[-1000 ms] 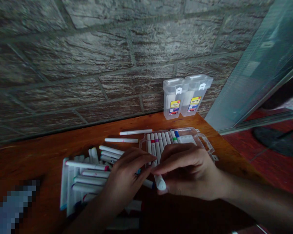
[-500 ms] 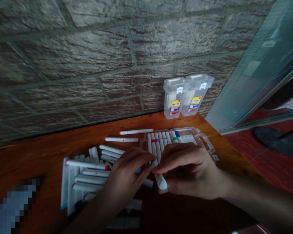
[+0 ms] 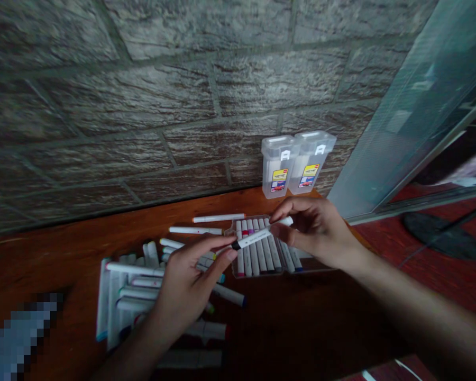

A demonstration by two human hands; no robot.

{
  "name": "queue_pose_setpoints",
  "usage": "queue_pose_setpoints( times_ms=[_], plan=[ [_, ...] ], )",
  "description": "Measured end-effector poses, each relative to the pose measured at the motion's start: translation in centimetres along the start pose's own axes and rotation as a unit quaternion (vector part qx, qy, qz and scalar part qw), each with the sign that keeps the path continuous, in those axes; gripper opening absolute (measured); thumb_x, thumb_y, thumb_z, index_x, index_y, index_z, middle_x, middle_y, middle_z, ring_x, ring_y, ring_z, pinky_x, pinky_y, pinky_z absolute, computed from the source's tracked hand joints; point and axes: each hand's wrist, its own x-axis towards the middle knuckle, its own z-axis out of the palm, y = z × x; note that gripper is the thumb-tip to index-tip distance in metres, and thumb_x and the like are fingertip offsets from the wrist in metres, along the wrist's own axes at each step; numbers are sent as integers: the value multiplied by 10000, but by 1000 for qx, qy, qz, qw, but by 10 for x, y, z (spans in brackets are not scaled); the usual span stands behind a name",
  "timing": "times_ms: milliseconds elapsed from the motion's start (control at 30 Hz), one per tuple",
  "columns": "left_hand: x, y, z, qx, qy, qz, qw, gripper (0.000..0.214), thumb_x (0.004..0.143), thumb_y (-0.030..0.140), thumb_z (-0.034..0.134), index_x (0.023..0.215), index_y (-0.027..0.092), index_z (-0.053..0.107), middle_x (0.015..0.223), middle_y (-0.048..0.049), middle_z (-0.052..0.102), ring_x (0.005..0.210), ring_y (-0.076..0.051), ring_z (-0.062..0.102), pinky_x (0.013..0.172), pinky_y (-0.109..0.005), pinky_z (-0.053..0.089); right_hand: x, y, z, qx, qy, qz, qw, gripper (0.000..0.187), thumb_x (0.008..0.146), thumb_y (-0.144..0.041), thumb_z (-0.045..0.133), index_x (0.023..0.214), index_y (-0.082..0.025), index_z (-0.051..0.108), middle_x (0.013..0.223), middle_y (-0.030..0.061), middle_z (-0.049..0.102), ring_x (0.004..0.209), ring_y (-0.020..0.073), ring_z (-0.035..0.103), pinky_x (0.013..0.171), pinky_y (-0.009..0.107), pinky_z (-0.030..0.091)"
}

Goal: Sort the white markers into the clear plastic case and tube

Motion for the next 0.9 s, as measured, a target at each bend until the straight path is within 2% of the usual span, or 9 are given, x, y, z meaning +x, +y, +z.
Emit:
queue_pose_setpoints(
  times_ms=[167, 333, 400, 467, 567, 633, 700, 800, 900],
  plan=[
    [11, 9, -2, -78, 44, -40, 995, 137, 896, 289, 760, 1001, 202, 776, 901, -39, 810, 791, -193, 756, 697, -268, 600, 4, -4, -10, -17, -144, 80, 986, 95, 834, -235, 783, 823, -165, 720, 734, 9, 714, 614, 109, 617, 558, 227, 513],
    [20, 20, 15, -92, -20, -21, 995, 176, 914, 298, 739, 1061, 202, 739, 960, -59, 788, 804, -194, 752, 688, -266, 586, -1, -5, -2, 41, -180, 95, 978, 129, 856, -271, 790, 884, -161, 729, 783, 14, 739, 681, 123, 668, 636, 246, 554],
    [24, 26, 23, -93, -30, -16, 995, 231, 932, 293, 717, 1144, 202, 702, 949, -55, 785, 822, -196, 751, 715, -275, 581, -2, -4, -2, 58, -179, 88, 978, 194, 849, -249, 791, 999, -151, 715, 813, 20, 739, 701, 128, 677, 645, 252, 553],
    [28, 31, 31, -98, -17, -7, 995, 360, 951, 291, 691, 1292, 202, 620, 957, -53, 784, 867, -202, 749, 789, -307, 580, -3, -2, -8, 67, -159, 72, 982, 366, 846, -209, 782, 1186, -148, 660, 825, 14, 724, 687, 122, 664, 626, 250, 545],
    [28, 42, 42, -54, 17, 22, 998, 458, 967, 277, 657, 1402, 217, 528, 1050, -62, 772, 926, -207, 730, 875, -362, 567, 0, 3, -29, 78, -91, 73, 990, 602, 828, -176, 781, 1378, -163, 535, 779, -30, 672, 644, 110, 632, 597, 243, 548],
    [24, 49, 50, 12, 0, 58, 998, 345, 950, 227, 653, 1292, 226, 603, 1073, -65, 761, 942, -218, 716, 881, -383, 564, 3, 9, -46, 90, -37, 110, 989, 651, 787, -180, 813, 1369, -165, 523, 801, -28, 670, 674, 120, 649, 609, 248, 577],
    [17, 54, 60, 74, -57, 93, 991, 243, 922, 168, 653, 1158, 225, 657, 1076, -69, 753, 971, -243, 706, 883, -412, 566, 5, 19, -60, 92, -25, 137, 986, 649, 753, -213, 837, 1318, -148, 524, 838, -9, 682, 685, 130, 669, 598, 254, 600],
    [8, 56, 77, 151, -134, 114, 973, 255, 909, 147, 665, 1153, 221, 657, 1103, -75, 731, 1022, -284, 688, 898, -471, 564, 4, 38, -70, 90, -22, 172, 981, 596, 764, -252, 806, 1273, -144, 516, 821, 5, 699, 685, 145, 702, 604, 273, 627],
    [3, 54, 91, 221, -167, 128, 952, 300, 892, 181, 719, 1182, 215, 647, 1124, -81, 714, 1028, -303, 677, 898, -494, 568, 1, 58, -69, 81, -37, 201, 976, 564, 757, -267, 807, 1227, -136, 526, 748, 3, 705, 608, 142, 696, 556, 266, 617]
  ],
)
